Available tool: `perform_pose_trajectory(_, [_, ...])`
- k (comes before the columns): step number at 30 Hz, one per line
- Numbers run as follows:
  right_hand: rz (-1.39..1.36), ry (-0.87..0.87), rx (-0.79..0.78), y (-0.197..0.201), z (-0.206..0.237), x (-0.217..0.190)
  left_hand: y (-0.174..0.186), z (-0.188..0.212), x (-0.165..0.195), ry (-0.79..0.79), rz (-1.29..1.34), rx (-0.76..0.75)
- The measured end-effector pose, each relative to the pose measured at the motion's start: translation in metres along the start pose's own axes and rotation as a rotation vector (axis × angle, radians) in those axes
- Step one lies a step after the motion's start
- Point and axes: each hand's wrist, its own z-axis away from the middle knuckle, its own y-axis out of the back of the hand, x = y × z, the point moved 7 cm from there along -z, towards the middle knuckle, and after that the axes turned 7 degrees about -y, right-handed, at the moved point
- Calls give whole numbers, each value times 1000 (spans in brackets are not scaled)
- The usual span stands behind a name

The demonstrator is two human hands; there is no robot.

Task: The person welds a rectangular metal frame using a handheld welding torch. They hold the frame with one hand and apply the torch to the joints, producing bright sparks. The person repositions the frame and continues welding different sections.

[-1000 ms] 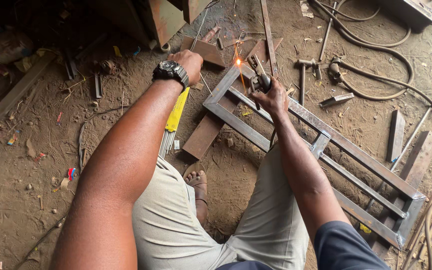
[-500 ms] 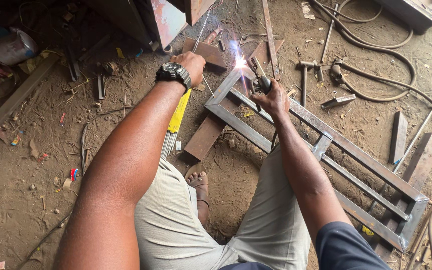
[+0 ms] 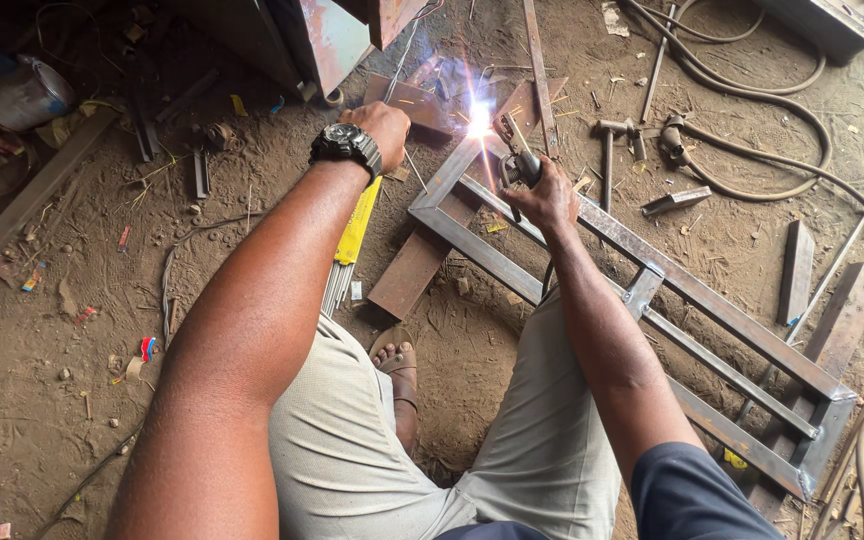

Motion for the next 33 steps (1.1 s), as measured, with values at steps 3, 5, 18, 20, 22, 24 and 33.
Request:
perform_pose_trajectory(3, [4, 12, 19, 2, 0, -2, 1, 1, 0, -3, 4, 1])
perform_pose_trajectory(5, [7, 0, 11, 2, 0, -2, 2, 1, 0, -8, 7, 7])
perform_pose_trajectory(18, [-53, 36, 41, -3, 1, 9, -1, 5, 3, 35, 20, -30])
perform_pose_trajectory(20, [-30, 41, 45, -3, -1, 9, 0, 7, 3, 51, 23, -41])
perform_pose_trajectory(22, [-15, 15, 27, -5, -3, 12, 2, 8, 4, 56, 35, -40])
perform_pose_trajectory(24, [-7, 15, 21, -6, -5, 12, 4, 8, 4, 49, 29, -34])
perform_pose_trajectory(33, [10, 32, 28, -5, -3, 7, 2, 5, 3, 29, 6, -26])
